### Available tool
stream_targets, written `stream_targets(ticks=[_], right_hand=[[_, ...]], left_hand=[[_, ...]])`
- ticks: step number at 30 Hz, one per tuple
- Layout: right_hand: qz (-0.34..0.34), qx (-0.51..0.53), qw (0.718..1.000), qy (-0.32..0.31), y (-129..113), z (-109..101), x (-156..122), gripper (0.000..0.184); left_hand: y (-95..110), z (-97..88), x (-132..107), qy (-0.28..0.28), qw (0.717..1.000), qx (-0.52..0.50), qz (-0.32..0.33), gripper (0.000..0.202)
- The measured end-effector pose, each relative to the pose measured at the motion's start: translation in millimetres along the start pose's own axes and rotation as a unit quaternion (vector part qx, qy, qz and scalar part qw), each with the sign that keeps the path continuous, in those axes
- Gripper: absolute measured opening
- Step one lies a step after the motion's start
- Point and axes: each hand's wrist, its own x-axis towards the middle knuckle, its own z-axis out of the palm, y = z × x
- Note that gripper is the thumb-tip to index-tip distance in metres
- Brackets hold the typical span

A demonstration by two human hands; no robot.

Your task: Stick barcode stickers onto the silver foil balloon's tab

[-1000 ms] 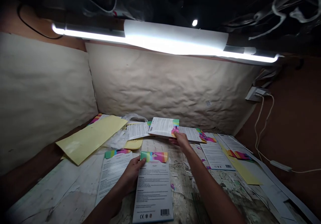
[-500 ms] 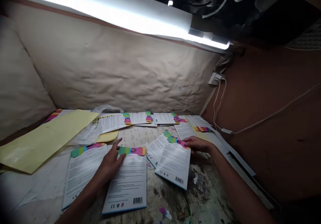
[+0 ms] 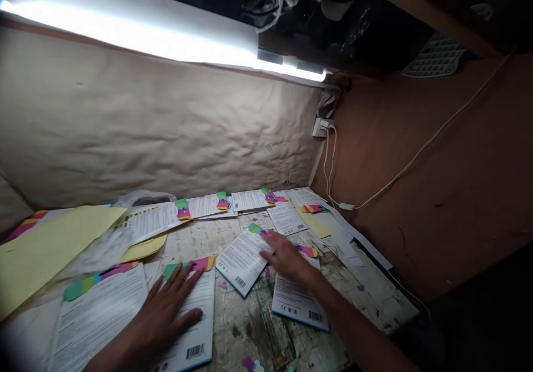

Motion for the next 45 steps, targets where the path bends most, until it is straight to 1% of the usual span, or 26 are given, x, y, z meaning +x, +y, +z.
stream_targets(ticks=[2,3,6,8,9,11,15,18,20,23,26,27,28,29,30,32,33,34,35,36,38,40,41,42,43,45], right_hand=[[-0.038,0.005,0.998,-0.040,-17.7,23.4,1.1,0.052],[-0.063,0.007,0.996,-0.066,-24.4,28.6,-0.4,0.050],[-0.146,-0.013,0.976,-0.160,-31.8,24.3,-6.0,0.038],[-0.170,-0.052,0.966,-0.187,-27.5,15.4,-0.5,0.030],[-0.166,-0.073,0.967,-0.177,-23.6,11.7,7.7,0.029],[-0.138,-0.111,0.977,-0.115,-14.3,6.9,35.7,0.033],[-0.054,-0.193,0.979,0.017,4.1,3.5,113.7,0.057],[-0.016,-0.242,0.969,0.053,14.1,2.5,154.8,0.066],[-0.015,-0.264,0.962,0.062,18.2,1.8,165.6,0.060],[-0.044,-0.289,0.952,0.092,19.1,-2.3,161.5,0.053],[-0.093,-0.302,0.940,0.127,8.8,-9.3,137.8,0.053],[-0.118,-0.302,0.936,0.133,2.0,-10.6,125.6,0.052],[-0.156,-0.298,0.932,0.138,-6.6,-10.5,111.4,0.050],[-0.203,-0.288,0.925,0.139,-16.5,-8.5,95.5,0.047],[-0.278,-0.270,0.911,0.139,-27.4,-4.4,78.5,0.043],[-0.412,-0.225,0.875,0.116,-49.8,10.0,44.7,0.040],[-0.456,-0.208,0.860,0.095,-59.9,19.8,29.5,0.040],[-0.483,-0.196,0.850,0.073,-68.6,30.7,16.5,0.041],[-0.496,-0.184,0.847,0.052,-75.5,42.0,5.9,0.042],[-0.495,-0.165,0.853,0.036,-80.6,53.3,-2.0,0.042],[-0.433,-0.087,0.897,0.027,-86.3,72.8,-10.5,0.040],[-0.285,0.079,0.954,0.048,-89.3,85.1,-12.1,0.040],[-0.190,0.187,0.962,0.049,-91.1,88.2,-11.6,0.041],[-0.095,0.294,0.951,0.032,-93.3,89.7,-11.0,0.041],[-0.012,0.385,0.923,-0.002,-96.1,90.1,-10.8,0.042],[0.099,0.493,0.860,-0.086,-101.8,89.8,-12.1,0.038]], left_hand=[[-10.6,-4.3,-1.3,0.003,1.000,0.005,-0.014,0.073],[-15.2,-6.6,-1.8,0.003,1.000,0.008,-0.022,0.073],[-20.3,-11.5,-3.1,-0.005,0.999,0.016,-0.039,0.074],[-15.5,-12.3,-3.5,-0.013,0.999,0.018,-0.040,0.075],[-11.6,-12.2,-3.7,-0.018,0.999,0.018,-0.036,0.075],[-3.5,-12.0,-4.1,-0.032,0.999,0.012,-0.021,0.076],[4.7,-14.3,-6.1,-0.049,0.999,0.002,0.006,0.078],[5.7,-15.4,-7.7,-0.045,0.999,-0.005,0.005,0.078],[6.6,-13.0,-7.9,-0.043,0.999,-0.017,0.005,0.080],[8.1,-7.3,-5.6,-0.032,0.998,-0.054,0.022,0.082],[6.6,-10.5,-1.0,0.045,0.986,-0.158,-0.014,0.076],[5.2,-15.0,0.3,0.087,0.970,-0.222,-0.046,0.073],[3.5,-21.0,0.9,0.130,0.941,-0.303,-0.081,0.070],[2.1,-27.8,0.9,0.160,0.896,-0.399,-0.110,0.068],[1.3,-34.6,0.0,0.174,0.837,-0.502,-0.129,0.068],[3.1,-45.2,-3.5,0.135,0.709,-0.679,-0.136,0.069],[5.8,-47.9,-5.7,0.094,0.664,-0.731,-0.127,0.068],[9.6,-48.4,-7.6,0.052,0.640,-0.759,-0.112,0.066],[13.9,-46.9,-9.1,0.022,0.637,-0.765,-0.092,0.062],[18.0,-43.8,-9.9,0.009,0.648,-0.758,-0.071,0.056],[23.7,-34.8,-9.8,0.028,0.673,-0.737,-0.052,0.047],[24.6,-26.2,-8.2,0.066,0.690,-0.717,-0.073,0.044],[23.8,-23.2,-7.3,0.083,0.699,-0.705,-0.089,0.045],[23.0,-21.1,-6.7,0.101,0.709,-0.691,-0.100,0.045],[22.8,-20.0,-6.5,0.118,0.718,-0.678,-0.103,0.045],[25.7,-20.5,-7.7,0.124,0.719,-0.678,-0.090,0.042]])
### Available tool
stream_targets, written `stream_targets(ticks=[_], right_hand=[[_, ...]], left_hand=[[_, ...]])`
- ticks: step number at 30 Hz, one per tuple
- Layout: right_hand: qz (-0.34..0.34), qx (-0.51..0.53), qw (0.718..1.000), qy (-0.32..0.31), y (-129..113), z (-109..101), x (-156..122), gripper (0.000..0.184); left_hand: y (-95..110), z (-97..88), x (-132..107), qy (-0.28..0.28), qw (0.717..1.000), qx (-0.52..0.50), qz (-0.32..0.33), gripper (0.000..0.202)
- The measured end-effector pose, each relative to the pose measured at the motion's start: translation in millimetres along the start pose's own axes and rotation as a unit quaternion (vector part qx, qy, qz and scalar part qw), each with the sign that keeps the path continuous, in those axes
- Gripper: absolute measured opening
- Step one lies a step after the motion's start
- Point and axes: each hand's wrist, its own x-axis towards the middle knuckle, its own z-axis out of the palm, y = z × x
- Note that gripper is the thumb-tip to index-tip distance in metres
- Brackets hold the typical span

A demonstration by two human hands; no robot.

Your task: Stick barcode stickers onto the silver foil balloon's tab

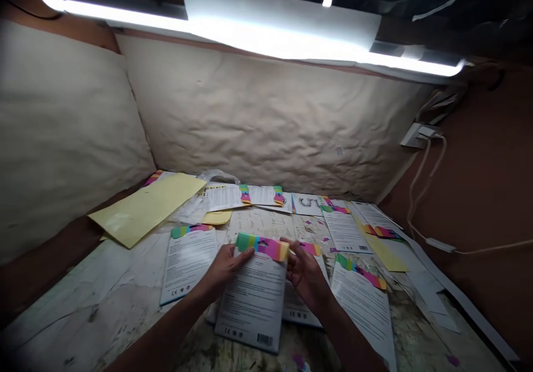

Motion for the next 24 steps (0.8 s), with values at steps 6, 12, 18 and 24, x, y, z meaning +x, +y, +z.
stream_targets(ticks=[6,12,18,24], right_hand=[[0.091,0.026,0.995,-0.040,10.8,1.2,-2.2,0.036],[-0.149,-0.377,0.898,-0.170,32.8,46.6,0.7,0.054],[-0.211,-0.604,0.696,-0.327,51.5,122.3,4.4,0.064],[-0.192,-0.625,0.678,-0.336,33.7,74.7,-15.4,0.067]], left_hand=[[30.7,2.9,-16.5,-0.041,0.998,-0.031,-0.031,0.037],[75.1,-101.6,-67.1,0.128,0.986,0.093,0.046,0.067],[50.2,-204.1,-109.1,0.350,0.889,0.294,-0.010,0.087],[28.1,-200.2,-101.6,0.390,0.761,0.519,-0.021,0.071]])
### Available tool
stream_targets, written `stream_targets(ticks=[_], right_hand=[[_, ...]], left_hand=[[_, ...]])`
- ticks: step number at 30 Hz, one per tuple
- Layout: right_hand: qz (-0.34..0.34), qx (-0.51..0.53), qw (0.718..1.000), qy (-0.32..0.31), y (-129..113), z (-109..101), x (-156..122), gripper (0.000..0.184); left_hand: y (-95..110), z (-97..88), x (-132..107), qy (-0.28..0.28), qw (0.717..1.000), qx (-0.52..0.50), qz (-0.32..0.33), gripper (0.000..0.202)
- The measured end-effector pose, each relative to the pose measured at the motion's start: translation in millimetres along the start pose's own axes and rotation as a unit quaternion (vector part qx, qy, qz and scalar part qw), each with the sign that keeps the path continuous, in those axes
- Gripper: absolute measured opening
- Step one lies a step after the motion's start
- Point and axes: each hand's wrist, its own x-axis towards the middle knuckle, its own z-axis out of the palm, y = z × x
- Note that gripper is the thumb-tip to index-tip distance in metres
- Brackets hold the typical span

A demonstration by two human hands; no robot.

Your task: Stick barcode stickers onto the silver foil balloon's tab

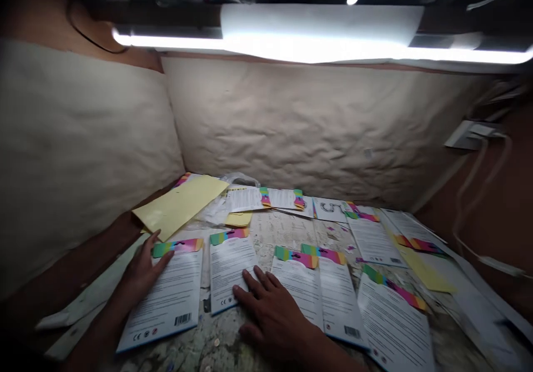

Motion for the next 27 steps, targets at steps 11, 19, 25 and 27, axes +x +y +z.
stream_targets(ticks=[11,19,25,27], right_hand=[[0.259,-0.039,0.959,0.113,21.4,27.5,-61.8,0.064],[0.310,-0.039,0.928,0.205,51.5,8.8,-71.2,0.059],[0.322,-0.101,0.923,0.186,89.7,31.6,-150.8,0.057],[0.293,-0.106,0.934,0.174,85.0,27.7,-160.0,0.058]], left_hand=[[58.4,73.6,-67.1,-0.217,0.911,0.139,0.322,0.059],[35.5,60.9,-62.3,-0.217,0.885,0.149,0.384,0.063],[54.7,52.6,-64.4,-0.238,0.876,0.155,0.391,0.063],[55.6,52.7,-62.4,-0.243,0.871,0.151,0.400,0.063]])
